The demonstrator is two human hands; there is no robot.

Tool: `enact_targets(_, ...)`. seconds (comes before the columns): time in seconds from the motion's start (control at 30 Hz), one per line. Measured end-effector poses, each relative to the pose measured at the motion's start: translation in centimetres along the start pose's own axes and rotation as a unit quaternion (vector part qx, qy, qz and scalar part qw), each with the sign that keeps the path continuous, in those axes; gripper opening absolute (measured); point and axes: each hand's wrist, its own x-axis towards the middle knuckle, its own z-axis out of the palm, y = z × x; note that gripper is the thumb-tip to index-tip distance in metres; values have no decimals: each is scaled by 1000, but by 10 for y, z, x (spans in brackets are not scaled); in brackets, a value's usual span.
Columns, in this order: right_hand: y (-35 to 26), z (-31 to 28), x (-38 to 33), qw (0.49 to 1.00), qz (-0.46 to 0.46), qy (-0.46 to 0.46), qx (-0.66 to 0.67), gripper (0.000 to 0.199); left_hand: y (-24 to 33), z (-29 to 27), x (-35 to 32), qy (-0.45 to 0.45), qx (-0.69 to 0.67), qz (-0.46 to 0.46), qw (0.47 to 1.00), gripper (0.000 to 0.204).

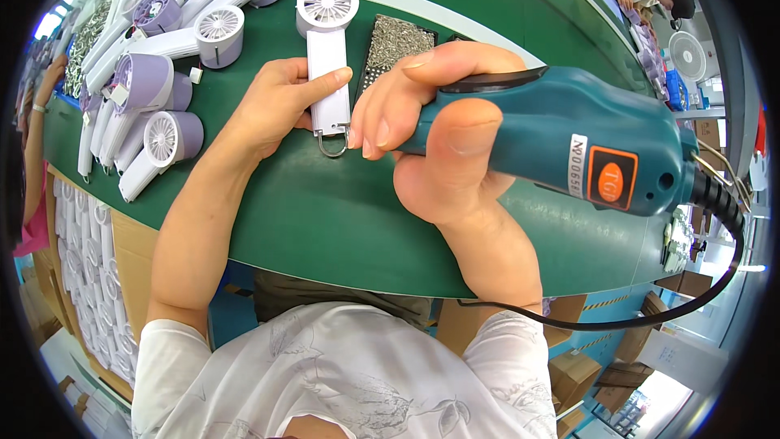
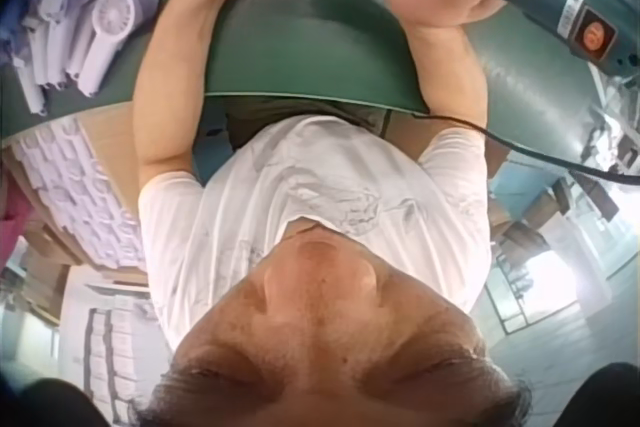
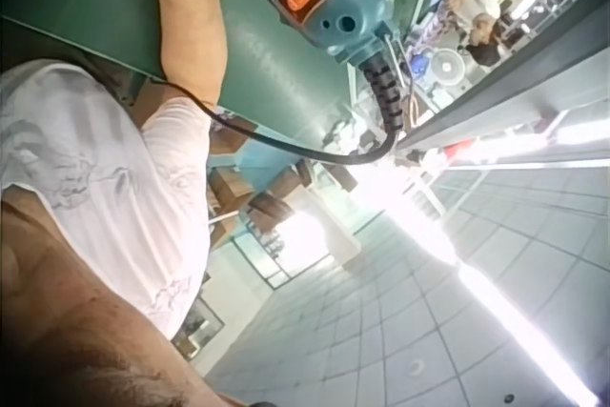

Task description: The person arranges screw trays on the assembly table and assembles portable fans by picking up screws and driving them into the fan components using an electric screwdriver.

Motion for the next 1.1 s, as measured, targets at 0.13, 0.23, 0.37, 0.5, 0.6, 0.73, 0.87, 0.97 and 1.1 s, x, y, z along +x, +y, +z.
enact_targets(0.13, 2, 1, -1, 1000, -4, -1, -6, 59, -2, 1, 0, 2, -6, 7, 1000, 49)
enact_targets(0.23, 4, 3, -2, 1000, -4, -7, -11, 58, 0, 1, -2, 9, -7, 7, 1000, 49)
enact_targets(0.37, 7, 2, -3, 1000, -2, -20, -16, 57, 2, 0, -2, 1, 5, 1, 1000, 46)
enact_targets(0.5, 12, 4, -6, 1000, -6, -10, -24, 56, 0, 1, -1, -2, 5, -6, 1000, 43)
enact_targets(0.6, 15, 6, -6, 999, -11, -22, -39, 54, -2, -1, 0, 6, -8, 6, 1000, 47)
enact_targets(0.73, 17, 9, -9, 999, 0, -17, -48, 51, -2, 5, 0, 22, 16, 14, 1000, 47)
enact_targets(0.87, 21, 14, -8, 998, 23, -31, -51, 48, -11, 5, 2, 40, 18, 16, 999, 43)
enact_targets(0.97, 21, 15, -7, 997, 39, -11, -62, 47, -15, 5, 6, 50, 31, 14, 998, 43)
enact_targets(1.1, 22, 17, -4, 996, 43, 2, -72, 46, -17, 6, 10, 67, 60, 43, 995, 43)
